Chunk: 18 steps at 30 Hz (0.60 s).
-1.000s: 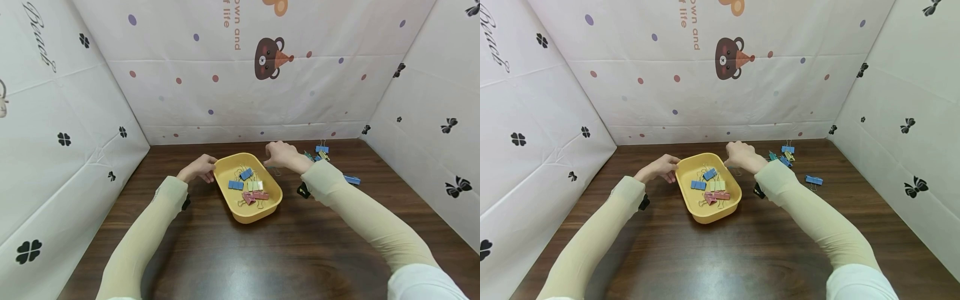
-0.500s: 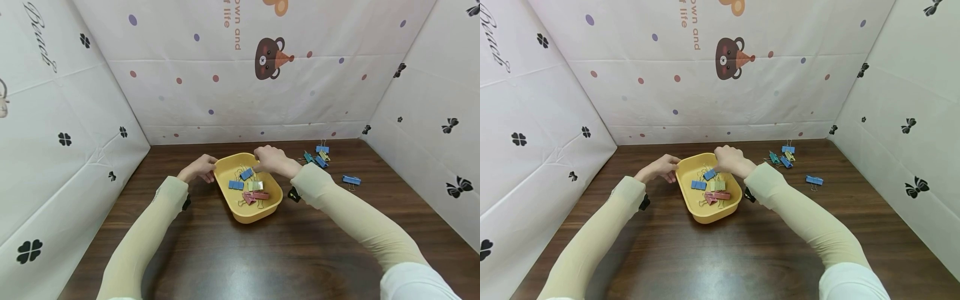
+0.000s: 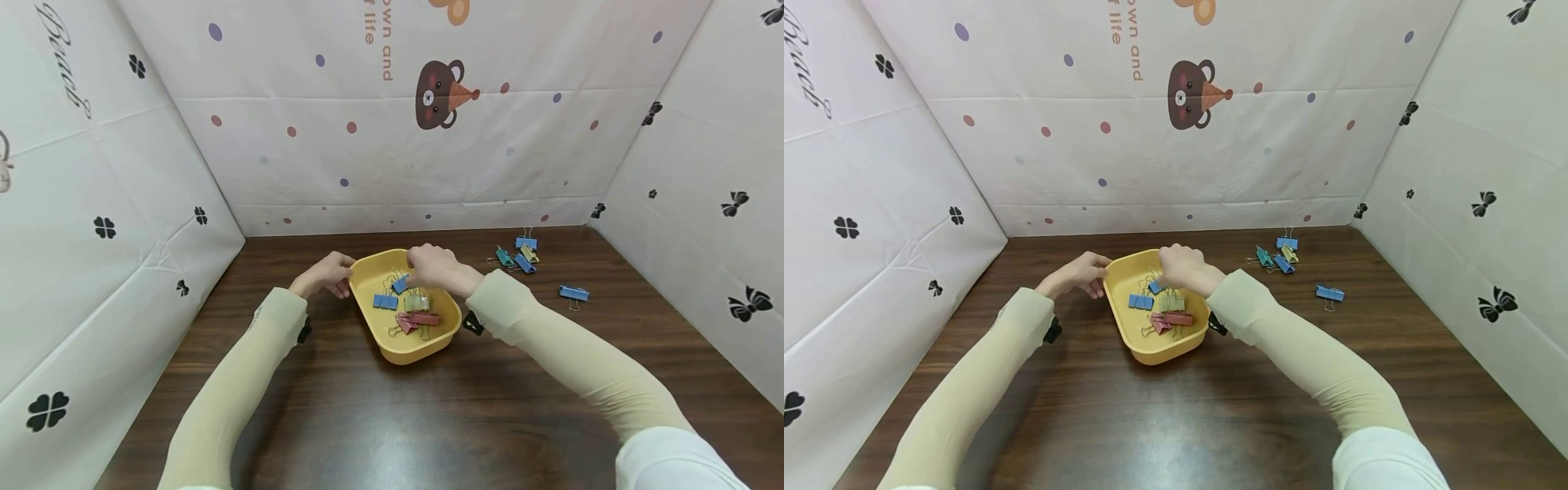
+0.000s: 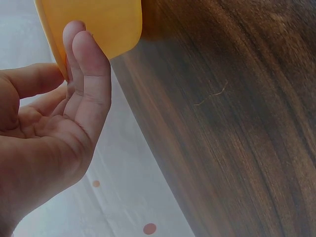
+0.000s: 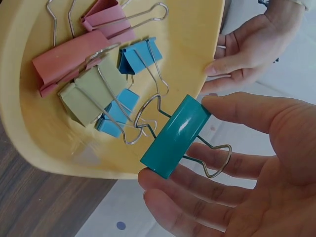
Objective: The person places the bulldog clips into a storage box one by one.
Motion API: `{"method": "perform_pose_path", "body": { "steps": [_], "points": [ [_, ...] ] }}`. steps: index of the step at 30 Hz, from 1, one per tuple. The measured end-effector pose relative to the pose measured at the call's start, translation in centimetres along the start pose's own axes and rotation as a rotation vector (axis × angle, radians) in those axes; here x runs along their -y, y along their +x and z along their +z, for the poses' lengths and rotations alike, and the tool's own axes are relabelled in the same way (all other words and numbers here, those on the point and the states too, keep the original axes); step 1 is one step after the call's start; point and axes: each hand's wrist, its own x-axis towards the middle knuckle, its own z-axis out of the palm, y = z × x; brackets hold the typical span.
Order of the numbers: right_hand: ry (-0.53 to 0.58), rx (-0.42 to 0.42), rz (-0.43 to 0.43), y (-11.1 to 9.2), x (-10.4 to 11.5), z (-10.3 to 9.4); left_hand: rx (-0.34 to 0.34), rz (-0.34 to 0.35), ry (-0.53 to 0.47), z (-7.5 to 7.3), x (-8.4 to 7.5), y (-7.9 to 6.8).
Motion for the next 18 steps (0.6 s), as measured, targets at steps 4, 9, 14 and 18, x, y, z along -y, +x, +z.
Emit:
{"method": "perform_pose_path", "body": {
  "steps": [4, 9, 14, 18],
  "points": [
    [0.01, 0.004, -0.021, 0.0, 0.3, 0.3, -0.002, 0.003, -0.002, 0.0, 0.1, 0.0],
    [0.013, 0.005, -0.047, 0.1, 0.6, 0.7, -0.005, 0.004, -0.001, 0.0, 0.1, 0.0],
    [0.007, -0.01, -0.064, 0.1, 1.0, 0.8, -0.003, 0.006, -0.003, 0.0, 0.2, 0.0],
    [0.003, -0.015, -0.068, 0.2, 1.1, 0.9, -0.003, 0.009, -0.003, 0.0, 0.2, 0.0]
  ]
}}
